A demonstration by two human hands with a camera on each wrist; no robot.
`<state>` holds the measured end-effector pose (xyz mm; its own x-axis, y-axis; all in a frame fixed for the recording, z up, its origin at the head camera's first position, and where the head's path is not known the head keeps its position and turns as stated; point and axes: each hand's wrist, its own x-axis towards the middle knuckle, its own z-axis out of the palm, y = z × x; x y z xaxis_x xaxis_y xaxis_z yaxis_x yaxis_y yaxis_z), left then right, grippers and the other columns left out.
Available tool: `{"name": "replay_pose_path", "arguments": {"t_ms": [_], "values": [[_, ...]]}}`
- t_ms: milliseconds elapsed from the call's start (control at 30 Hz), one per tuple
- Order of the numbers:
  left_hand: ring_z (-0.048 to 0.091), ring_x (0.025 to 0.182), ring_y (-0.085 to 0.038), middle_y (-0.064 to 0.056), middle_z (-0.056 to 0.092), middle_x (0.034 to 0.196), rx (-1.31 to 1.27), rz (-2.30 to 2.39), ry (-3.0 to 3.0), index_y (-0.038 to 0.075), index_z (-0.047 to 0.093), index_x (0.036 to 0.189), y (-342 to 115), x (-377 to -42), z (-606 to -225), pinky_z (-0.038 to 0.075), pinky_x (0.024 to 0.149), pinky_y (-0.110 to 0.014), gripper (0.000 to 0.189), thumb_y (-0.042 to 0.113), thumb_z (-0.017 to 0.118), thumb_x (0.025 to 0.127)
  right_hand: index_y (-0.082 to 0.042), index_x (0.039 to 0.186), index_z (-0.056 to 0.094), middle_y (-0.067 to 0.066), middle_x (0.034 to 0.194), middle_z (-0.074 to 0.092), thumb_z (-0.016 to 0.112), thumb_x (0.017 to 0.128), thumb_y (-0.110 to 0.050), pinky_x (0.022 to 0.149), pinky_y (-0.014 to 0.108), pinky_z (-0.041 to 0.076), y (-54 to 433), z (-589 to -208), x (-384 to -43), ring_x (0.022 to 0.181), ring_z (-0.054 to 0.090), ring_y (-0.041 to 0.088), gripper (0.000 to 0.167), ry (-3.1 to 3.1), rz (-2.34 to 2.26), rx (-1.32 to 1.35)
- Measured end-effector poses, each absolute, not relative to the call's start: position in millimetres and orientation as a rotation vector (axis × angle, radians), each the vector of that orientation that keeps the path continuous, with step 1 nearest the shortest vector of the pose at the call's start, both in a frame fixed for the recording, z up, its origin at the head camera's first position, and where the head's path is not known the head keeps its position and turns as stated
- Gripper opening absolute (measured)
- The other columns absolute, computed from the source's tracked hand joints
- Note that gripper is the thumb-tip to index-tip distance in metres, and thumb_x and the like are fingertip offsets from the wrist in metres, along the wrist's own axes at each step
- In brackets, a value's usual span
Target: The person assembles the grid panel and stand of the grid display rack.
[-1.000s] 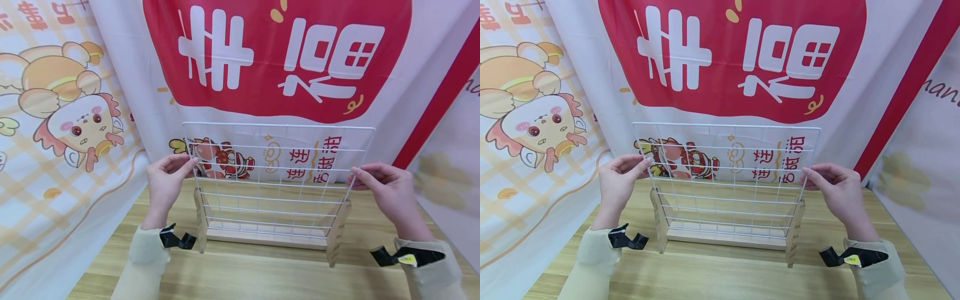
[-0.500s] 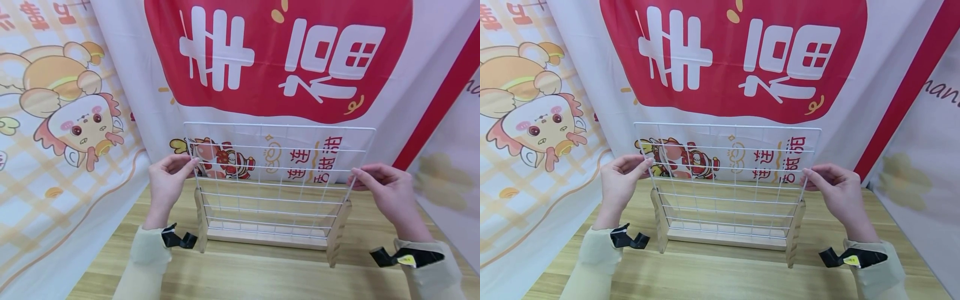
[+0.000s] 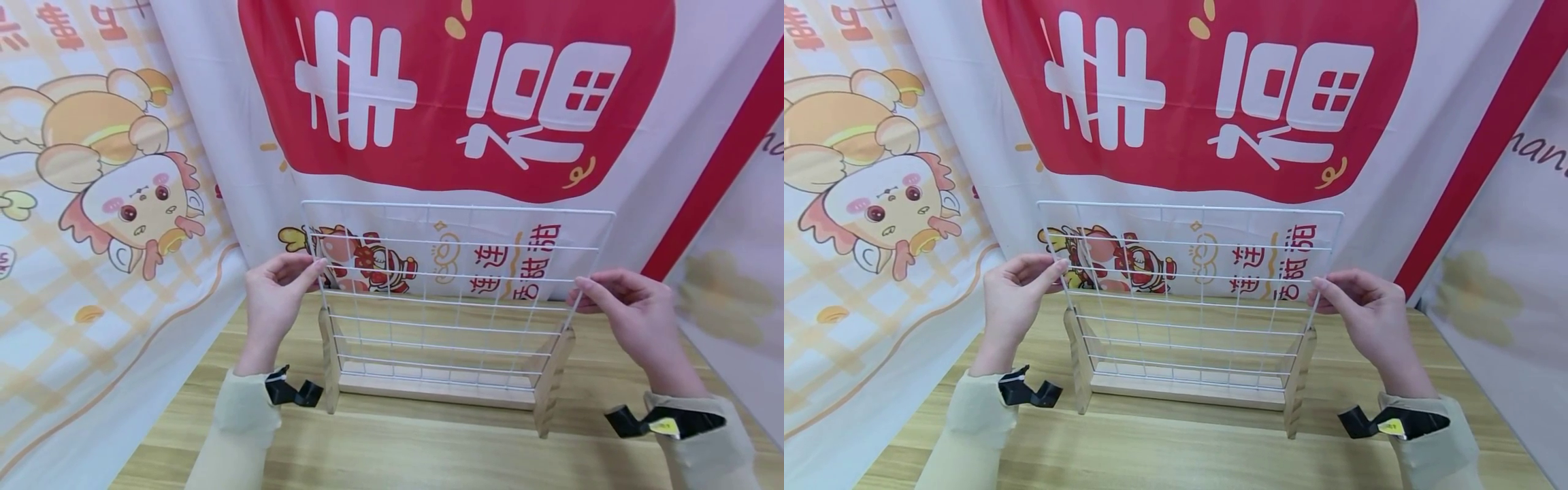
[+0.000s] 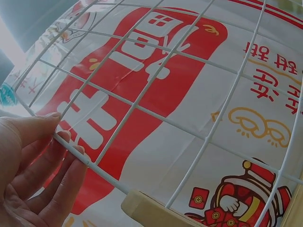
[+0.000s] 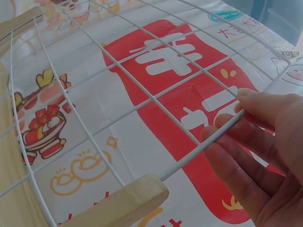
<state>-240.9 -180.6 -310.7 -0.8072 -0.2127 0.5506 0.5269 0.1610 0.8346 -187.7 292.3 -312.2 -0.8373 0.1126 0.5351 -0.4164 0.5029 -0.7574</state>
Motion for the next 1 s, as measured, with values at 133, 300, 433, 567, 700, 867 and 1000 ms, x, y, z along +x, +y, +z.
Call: {"name": "replay_pose_path", "arguments": {"t_ms": [133,300,433,567,700,867,1000], "values": [[0.073,0.078,-0.019,-0.007,0.076,0.09,-0.293,-1.693,-1.892,-0.002,0.075,0.099,-179.8,-240.3,-310.3,0.063,0.069,-0.03,0.028,0.021,0.084,0.087,-0.001,0.112,0.071,0.004,0.093,0.075,0.068,0.1,-0.017,0.075,0.019,0.058,294.0,-313.0,-188.7,0.08,0.073,0.01,0.02,-2.223,1.329,0.257],[0.073,0.079,-0.021,-0.008,0.075,0.092,-0.287,-1.69,-1.921,0.0,0.075,0.1,-179.2,-240.7,-310.3,0.063,0.07,-0.031,0.029,0.026,0.084,0.088,0.001,0.113,0.07,0.005,0.093,0.075,0.068,0.1,-0.016,0.074,0.02,0.059,296.0,-315.2,-189.7,0.08,0.073,0.01,0.021,-2.228,1.332,0.269],[0.073,0.08,-0.023,-0.008,0.075,0.091,-0.298,-1.701,-1.929,0.0,0.075,0.1,-177.8,-242.6,-311.5,0.063,0.071,-0.034,0.029,0.025,0.083,0.088,0.001,0.114,0.07,0.002,0.092,0.075,0.068,0.1,-0.012,0.074,0.019,0.058,299.5,-317.2,-191.4,0.08,0.073,0.01,0.019,-2.217,1.349,0.268],[0.073,0.081,-0.024,-0.007,0.075,0.091,-0.309,-1.715,-1.93,-0.001,0.074,0.1,-176.5,-244.5,-311.7,0.063,0.072,-0.036,0.028,0.023,0.083,0.089,0.0,0.114,0.071,0.001,0.093,0.076,0.068,0.1,-0.013,0.075,0.018,0.058,300.8,-317.5,-191.1,0.08,0.073,0.01,0.019,-2.22,1.333,0.271],[0.073,0.082,-0.025,-0.007,0.075,0.091,-0.303,-1.708,-1.949,-0.001,0.074,0.1,-176.7,-244.3,-311.1,0.063,0.071,-0.033,0.029,0.025,0.083,0.089,0.0,0.113,0.071,0.003,0.093,0.075,0.068,0.1,-0.015,0.075,0.018,0.058,300.1,-317.7,-189.3,0.079,0.073,0.01,0.02,-2.228,1.317,0.265],[0.073,0.082,-0.03,-0.007,0.075,0.091,-0.302,-1.702,-1.962,-0.002,0.073,0.1,-177.7,-243.4,-310.3,0.063,0.071,-0.033,0.03,0.024,0.083,0.089,-0.001,0.115,0.072,0.003,0.094,0.075,0.068,0.1,-0.018,0.075,0.017,0.057,300.0,-317.9,-189.3,0.08,0.073,0.009,0.023,-2.226,1.335,0.241],[0.072,0.078,-0.025,-0.006,0.075,0.09,-0.328,-1.691,-1.964,-0.002,0.074,0.1,-179.0,-244.1,-308.2,0.063,0.07,-0.032,0.029,0.024,0.083,0.089,-0.001,0.118,0.072,0.002,0.095,0.075,0.067,0.101,-0.018,0.077,0.018,0.057,299.4,-318.0,-189.2,0.082,0.073,0.01,0.025,-2.214,1.363,0.226]]}}
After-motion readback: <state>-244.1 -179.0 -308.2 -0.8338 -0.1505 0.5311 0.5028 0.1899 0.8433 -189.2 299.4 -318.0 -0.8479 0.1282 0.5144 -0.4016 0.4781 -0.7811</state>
